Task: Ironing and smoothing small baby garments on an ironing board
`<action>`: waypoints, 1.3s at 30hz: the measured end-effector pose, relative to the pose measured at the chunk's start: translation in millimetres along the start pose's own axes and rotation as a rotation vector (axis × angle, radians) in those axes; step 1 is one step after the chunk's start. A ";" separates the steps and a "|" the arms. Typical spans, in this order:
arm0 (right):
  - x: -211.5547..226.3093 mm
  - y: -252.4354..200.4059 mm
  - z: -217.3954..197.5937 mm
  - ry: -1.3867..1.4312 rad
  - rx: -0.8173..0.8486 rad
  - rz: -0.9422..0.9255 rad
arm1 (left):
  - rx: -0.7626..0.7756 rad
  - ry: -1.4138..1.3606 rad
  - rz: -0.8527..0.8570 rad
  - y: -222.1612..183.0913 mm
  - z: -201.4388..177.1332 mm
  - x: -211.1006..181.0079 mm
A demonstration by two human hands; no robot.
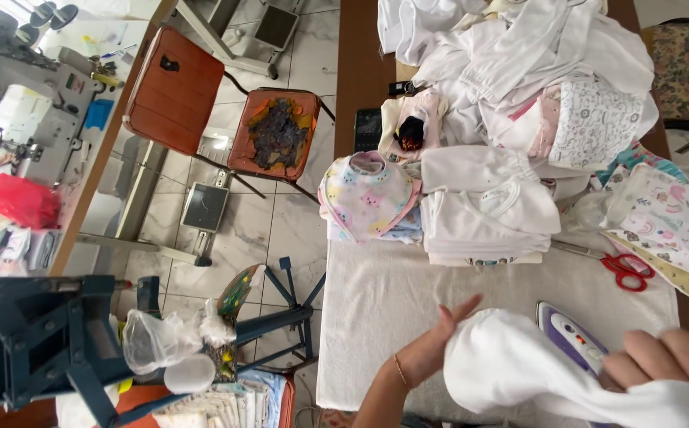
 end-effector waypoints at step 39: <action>-137.3 -36.7 -91.9 -1.528 -0.510 0.196 | -0.438 1.037 0.729 -96.5 45.6 -141.0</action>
Point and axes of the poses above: each hand's wrist, its own y-axis towards the middle knuckle, its own z-axis out of the palm, x = y × z, the point moved 6 cm from there along y, towards the middle knuckle, and after that the axes turned 12 degrees about z, right-handed, at the moved point
